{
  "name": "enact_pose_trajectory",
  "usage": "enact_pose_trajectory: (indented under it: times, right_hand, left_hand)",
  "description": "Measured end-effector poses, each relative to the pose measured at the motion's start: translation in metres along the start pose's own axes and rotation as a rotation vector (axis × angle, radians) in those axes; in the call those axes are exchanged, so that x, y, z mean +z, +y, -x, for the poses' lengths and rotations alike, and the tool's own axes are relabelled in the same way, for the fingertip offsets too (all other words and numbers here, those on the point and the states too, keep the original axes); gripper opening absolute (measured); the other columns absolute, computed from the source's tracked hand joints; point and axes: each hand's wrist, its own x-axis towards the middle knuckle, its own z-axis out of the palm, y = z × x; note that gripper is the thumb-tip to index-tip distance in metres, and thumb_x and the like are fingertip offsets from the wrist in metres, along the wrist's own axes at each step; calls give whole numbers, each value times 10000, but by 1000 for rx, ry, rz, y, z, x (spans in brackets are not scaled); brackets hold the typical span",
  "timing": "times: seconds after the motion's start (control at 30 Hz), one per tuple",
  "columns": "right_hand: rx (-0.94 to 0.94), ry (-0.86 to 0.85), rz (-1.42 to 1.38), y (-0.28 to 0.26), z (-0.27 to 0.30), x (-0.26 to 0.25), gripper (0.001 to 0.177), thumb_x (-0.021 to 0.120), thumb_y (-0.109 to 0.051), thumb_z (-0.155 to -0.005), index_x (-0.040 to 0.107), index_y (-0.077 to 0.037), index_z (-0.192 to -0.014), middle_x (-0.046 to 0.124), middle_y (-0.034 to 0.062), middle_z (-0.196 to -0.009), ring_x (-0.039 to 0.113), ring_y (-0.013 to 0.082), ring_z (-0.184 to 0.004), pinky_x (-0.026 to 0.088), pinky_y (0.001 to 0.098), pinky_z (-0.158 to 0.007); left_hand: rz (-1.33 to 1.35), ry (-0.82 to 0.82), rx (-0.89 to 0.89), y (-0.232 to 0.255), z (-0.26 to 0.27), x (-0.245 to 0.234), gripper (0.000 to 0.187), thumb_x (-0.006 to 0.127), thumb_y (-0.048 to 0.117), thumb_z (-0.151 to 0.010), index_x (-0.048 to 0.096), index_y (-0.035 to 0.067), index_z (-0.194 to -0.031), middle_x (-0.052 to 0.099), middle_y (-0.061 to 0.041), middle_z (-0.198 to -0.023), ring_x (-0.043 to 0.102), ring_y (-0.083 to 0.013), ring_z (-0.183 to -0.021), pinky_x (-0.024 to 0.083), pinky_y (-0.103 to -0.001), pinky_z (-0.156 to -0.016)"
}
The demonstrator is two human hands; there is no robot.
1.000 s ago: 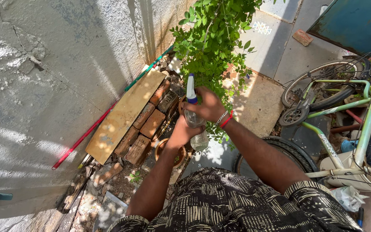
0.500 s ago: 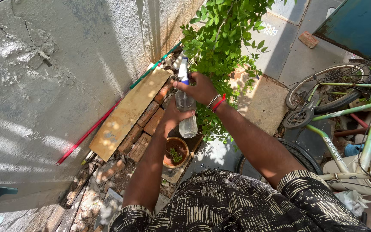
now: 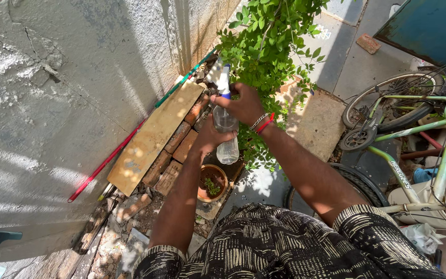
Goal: The person uses a spray bottle to water the leaves and stems of potted plants in an outdoor garden area.
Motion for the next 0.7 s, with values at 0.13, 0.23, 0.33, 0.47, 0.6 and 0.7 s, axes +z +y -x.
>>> enact_pose_trajectory:
  times: [0.13, 0.23, 0.33, 0.47, 0.6, 0.7]
  right_hand:
    - [153, -47, -30, -9, 20, -21, 474, 857, -427, -818, 749, 8, -971, 764, 129, -859, 659, 156, -764, 545, 321, -687]
    - [125, -44, -108, -13, 31, -36, 475, 844, -383, -836, 717, 10, -1071, 772, 112, -952, 684, 138, -825, 575, 304, -739]
    - [59, -42, -146, -11, 41, -51, 555, 841, -389, -825, 673, 16, -1164, 755, 108, -1039, 721, 143, -870, 595, 304, -779]
    - [17, -27, -41, -5, 52, -72, 552, 860, -391, -841, 687, 24, -1162, 749, 133, -1051, 726, 167, -918, 587, 326, -828]
    - [170, -25, -33, -1, 62, -79, 490, 823, -394, -835, 739, 12, -1097, 787, 128, -999, 748, 193, -882, 597, 347, -814]
    - [117, -59, -121, 5, 63, -84, 516, 822, -378, -834, 695, 18, -1139, 763, 117, -1029, 726, 197, -918, 589, 353, -832]
  left_hand:
    - [-217, -64, 76, 1, 0, 13, 426, 854, 228, -756, 697, 32, -1100, 762, -58, -1026, 724, -184, -957, 566, -350, -880]
    - [-226, -84, 67, 2, -2, 25, 499, 848, 178, -767, 632, 26, -1191, 750, -73, -1066, 727, -193, -978, 577, -355, -889]
    - [-167, -33, 141, 5, 2, 47, 725, 866, 134, -720, 496, 33, -1335, 678, -77, -1143, 686, -190, -1029, 569, -341, -901]
    - [-235, -9, 208, 10, 7, 65, 793, 873, 145, -696, 444, 12, -1351, 684, -109, -1128, 707, -207, -1029, 586, -339, -880]
    - [-368, 47, 111, 7, 5, 81, 749, 885, 225, -697, 485, 16, -1295, 729, -125, -1101, 749, -214, -987, 623, -350, -839]
    - [-417, 41, 223, 4, 5, 87, 776, 898, 261, -694, 478, 15, -1299, 729, -131, -1109, 750, -211, -988, 631, -344, -844]
